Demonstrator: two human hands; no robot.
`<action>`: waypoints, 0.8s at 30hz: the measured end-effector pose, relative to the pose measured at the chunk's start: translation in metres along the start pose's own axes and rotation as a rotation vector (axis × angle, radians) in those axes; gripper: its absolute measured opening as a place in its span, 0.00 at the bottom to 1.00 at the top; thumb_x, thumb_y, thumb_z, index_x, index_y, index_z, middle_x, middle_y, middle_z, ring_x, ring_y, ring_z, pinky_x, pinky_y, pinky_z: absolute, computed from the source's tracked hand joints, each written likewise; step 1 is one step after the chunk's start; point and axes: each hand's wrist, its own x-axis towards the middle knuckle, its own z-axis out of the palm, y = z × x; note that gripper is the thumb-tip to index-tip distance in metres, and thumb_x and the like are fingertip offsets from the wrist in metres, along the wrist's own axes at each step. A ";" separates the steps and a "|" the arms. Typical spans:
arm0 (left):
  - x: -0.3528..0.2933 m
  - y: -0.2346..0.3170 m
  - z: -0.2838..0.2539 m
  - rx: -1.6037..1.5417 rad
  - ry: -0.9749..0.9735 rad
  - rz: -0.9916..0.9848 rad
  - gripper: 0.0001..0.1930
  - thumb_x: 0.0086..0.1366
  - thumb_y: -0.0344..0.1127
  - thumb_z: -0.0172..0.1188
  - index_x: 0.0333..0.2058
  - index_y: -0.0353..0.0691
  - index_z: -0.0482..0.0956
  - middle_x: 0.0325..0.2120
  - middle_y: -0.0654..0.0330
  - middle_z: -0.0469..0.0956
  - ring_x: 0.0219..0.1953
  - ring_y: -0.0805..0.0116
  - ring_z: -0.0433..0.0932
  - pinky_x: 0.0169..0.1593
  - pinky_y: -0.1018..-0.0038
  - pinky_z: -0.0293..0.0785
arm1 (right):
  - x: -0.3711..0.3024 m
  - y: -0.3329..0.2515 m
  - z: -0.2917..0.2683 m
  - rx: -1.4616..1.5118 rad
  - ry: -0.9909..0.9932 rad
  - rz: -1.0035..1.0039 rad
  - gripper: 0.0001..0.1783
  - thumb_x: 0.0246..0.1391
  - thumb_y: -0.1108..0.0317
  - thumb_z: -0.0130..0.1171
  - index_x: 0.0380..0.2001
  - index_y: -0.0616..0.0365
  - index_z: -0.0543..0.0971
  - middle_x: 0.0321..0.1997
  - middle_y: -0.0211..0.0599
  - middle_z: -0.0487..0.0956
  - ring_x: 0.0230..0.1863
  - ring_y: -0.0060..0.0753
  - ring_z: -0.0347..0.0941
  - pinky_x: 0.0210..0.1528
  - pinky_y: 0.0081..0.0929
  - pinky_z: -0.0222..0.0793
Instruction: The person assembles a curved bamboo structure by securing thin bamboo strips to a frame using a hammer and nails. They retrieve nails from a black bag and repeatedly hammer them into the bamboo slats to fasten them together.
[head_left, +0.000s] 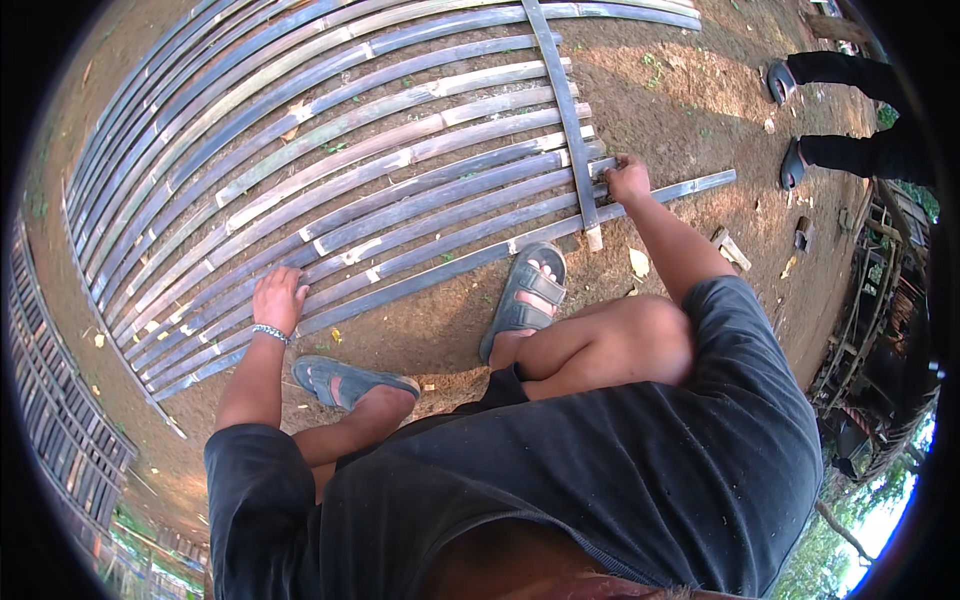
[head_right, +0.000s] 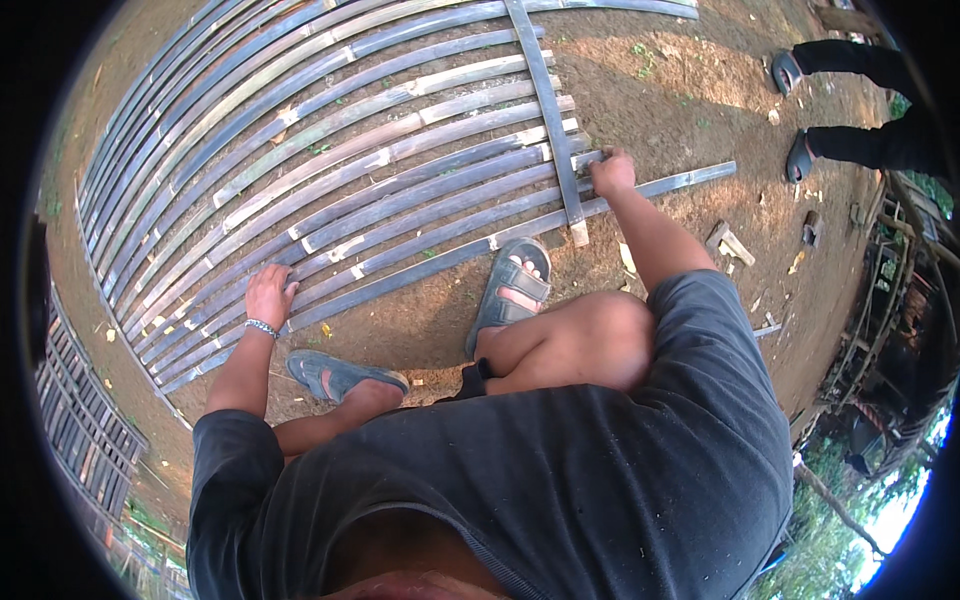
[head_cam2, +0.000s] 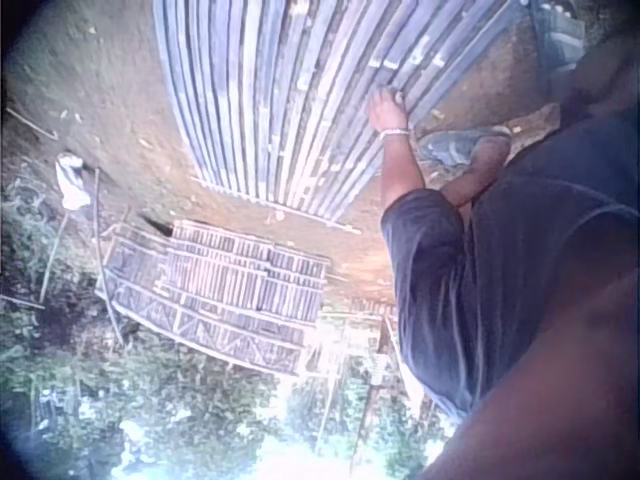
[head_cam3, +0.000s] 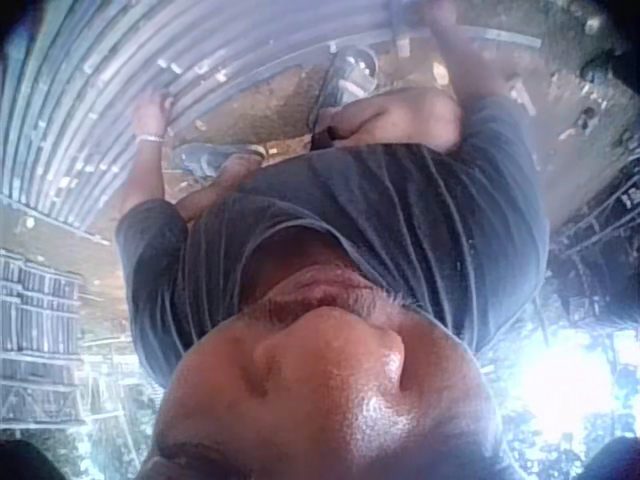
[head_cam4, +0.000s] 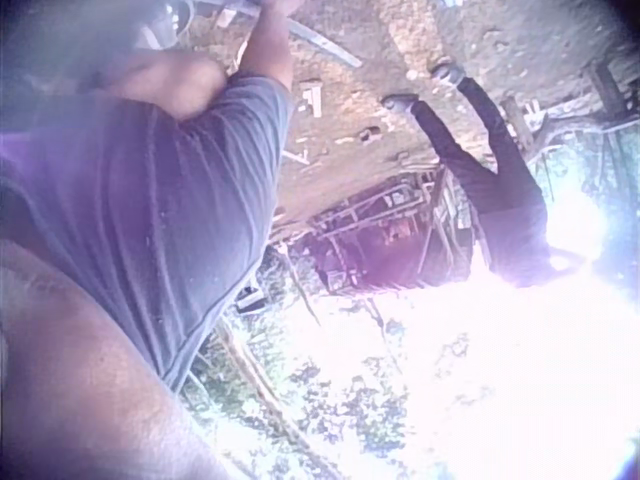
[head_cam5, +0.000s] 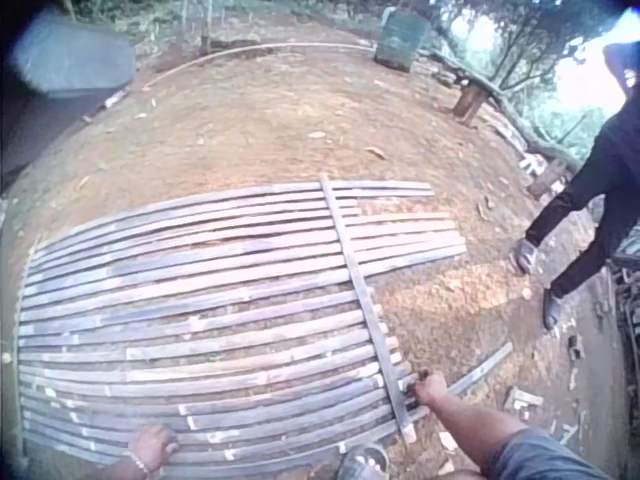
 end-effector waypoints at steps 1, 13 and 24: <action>-0.001 -0.001 0.000 0.014 -0.012 -0.005 0.16 0.57 0.38 0.70 0.44 0.44 0.81 0.45 0.57 0.81 0.50 0.54 0.78 0.55 0.60 0.72 | -0.001 0.001 0.002 -0.026 0.021 -0.017 0.29 0.52 0.63 0.70 0.56 0.63 0.78 0.46 0.47 0.83 0.48 0.43 0.80 0.53 0.34 0.74; -0.029 -0.046 0.012 0.036 -0.012 -0.053 0.16 0.55 0.37 0.71 0.42 0.43 0.81 0.44 0.56 0.82 0.49 0.53 0.79 0.54 0.60 0.73 | -0.012 -0.003 0.009 0.255 -0.128 0.066 0.24 0.52 0.60 0.71 0.50 0.57 0.79 0.46 0.43 0.83 0.50 0.48 0.79 0.55 0.39 0.74; -0.039 -0.018 0.008 -0.046 -0.015 0.048 0.19 0.54 0.38 0.73 0.44 0.43 0.80 0.45 0.56 0.80 0.51 0.52 0.78 0.55 0.59 0.73 | -0.034 -0.003 -0.014 0.002 -0.300 0.067 0.14 0.52 0.57 0.69 0.35 0.55 0.82 0.38 0.44 0.86 0.42 0.44 0.83 0.48 0.39 0.77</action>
